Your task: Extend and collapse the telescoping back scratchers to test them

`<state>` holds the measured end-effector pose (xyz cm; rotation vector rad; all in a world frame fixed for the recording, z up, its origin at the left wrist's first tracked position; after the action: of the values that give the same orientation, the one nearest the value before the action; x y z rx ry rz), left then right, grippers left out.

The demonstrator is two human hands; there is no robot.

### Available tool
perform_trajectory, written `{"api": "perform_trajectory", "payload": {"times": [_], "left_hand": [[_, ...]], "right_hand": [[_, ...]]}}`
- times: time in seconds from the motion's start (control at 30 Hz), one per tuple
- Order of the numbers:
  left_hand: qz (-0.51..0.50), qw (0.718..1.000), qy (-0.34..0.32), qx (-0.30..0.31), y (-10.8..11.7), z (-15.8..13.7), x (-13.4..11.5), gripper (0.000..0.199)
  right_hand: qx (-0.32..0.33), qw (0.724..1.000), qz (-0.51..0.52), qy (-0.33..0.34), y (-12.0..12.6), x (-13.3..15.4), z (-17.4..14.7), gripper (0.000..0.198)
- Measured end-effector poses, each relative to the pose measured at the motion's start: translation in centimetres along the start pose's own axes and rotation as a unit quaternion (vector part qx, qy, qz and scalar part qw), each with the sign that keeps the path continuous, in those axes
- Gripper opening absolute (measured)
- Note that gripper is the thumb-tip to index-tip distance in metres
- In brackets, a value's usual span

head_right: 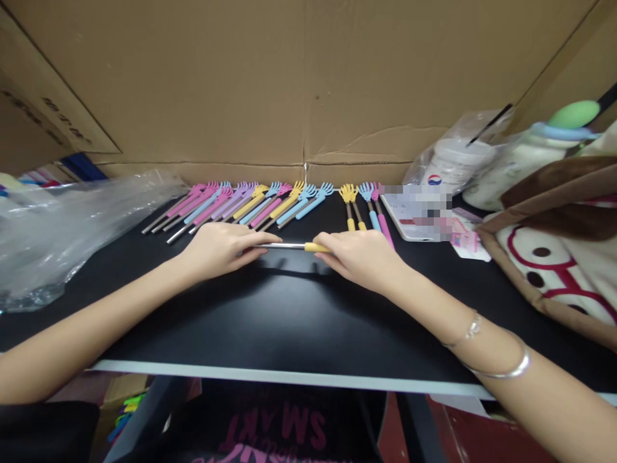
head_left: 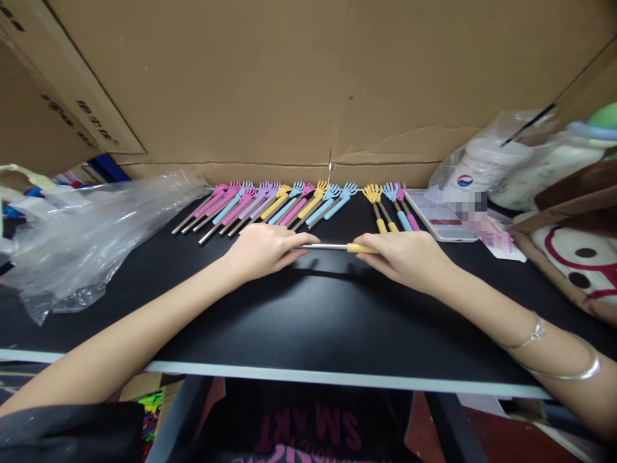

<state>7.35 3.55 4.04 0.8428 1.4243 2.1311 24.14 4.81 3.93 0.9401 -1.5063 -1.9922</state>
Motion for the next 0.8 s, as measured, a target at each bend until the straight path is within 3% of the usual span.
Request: {"api": "perform_trajectory", "payload": {"times": [0.27, 0.47, 0.8], "left_hand": [[0.044, 0.999, 0.013, 0.009, -0.2, -0.1, 2.7, 0.027], [0.069, 0.998, 0.001, -0.007, 0.2, -0.2, 2.1, 0.032], [0.099, 0.994, -0.044, -0.035, 0.9, -0.4, 0.9, 0.034]], "right_hand": [[0.011, 0.998, -0.012, -0.063, 0.3, -2.4, -0.1, 0.035], [0.034, 0.989, -0.067, -0.127, -0.2, -3.4, -0.3, 0.034], [0.14, 0.977, -0.073, -0.143, -2.7, -3.3, 0.0, 0.029]]}}
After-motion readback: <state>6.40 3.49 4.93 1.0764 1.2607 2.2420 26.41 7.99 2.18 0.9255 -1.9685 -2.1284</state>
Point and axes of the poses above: each hand's wrist, its own z-axis towards the middle knuckle, its own y-axis out of the back of the hand, x = y × z, the point moved 8 cm from there along z, towards the middle knuckle, and after that the axes turned 12 degrees about x, right-handed, at the moved point
